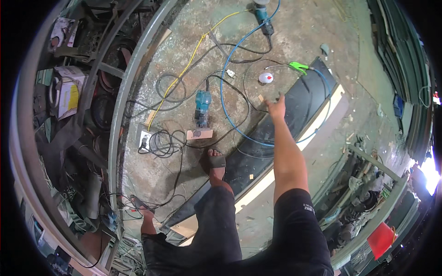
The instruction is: Use a router on the edge of a wood panel and apply glue to a wood strip.
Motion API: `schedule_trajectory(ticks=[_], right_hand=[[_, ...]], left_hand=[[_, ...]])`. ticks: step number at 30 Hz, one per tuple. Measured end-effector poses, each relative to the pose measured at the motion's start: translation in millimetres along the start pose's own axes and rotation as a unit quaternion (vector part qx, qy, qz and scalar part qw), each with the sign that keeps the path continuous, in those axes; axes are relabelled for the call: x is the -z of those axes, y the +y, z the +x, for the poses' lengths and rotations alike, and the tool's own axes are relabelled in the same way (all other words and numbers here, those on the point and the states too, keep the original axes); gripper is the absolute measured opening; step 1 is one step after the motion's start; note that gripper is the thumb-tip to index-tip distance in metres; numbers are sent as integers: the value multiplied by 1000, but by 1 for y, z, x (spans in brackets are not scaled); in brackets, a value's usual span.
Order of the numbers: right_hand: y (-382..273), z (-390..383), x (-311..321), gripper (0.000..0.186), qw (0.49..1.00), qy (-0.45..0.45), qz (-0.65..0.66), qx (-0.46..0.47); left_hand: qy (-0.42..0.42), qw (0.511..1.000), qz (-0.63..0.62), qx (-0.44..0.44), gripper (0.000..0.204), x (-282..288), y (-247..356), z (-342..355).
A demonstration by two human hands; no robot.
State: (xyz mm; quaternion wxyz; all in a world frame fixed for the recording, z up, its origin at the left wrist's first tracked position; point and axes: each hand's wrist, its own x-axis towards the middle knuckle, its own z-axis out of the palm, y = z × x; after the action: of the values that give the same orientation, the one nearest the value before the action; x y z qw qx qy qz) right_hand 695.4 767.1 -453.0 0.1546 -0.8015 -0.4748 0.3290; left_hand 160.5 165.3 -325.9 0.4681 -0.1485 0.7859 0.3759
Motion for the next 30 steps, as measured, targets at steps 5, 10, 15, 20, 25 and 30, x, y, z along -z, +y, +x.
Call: schedule_trajectory(ticks=[5,10,15,20,25,30], right_hand=[[16,89,-62,100,999,21,29,28],[6,116,-84,80,992,28,-122,34],[-15,52,-63,69,991,49,-95,75],[-69,-113,-12,72,983,-61,-43,165],[-199,-326,39,50,942,-176,122,258],[-395,-555,92,56,841,-324,298,313]], left_hand=[[13,991,-131,-2,35,-41,3,32],[-13,987,-138,-86,46,-23,-6,58],[28,973,-172,-149,52,44,-27,48],[113,874,423,212,46,205,-119,-276],[-18,881,415,227,39,250,-191,-459],[89,933,332,103,34,303,-179,-461]])
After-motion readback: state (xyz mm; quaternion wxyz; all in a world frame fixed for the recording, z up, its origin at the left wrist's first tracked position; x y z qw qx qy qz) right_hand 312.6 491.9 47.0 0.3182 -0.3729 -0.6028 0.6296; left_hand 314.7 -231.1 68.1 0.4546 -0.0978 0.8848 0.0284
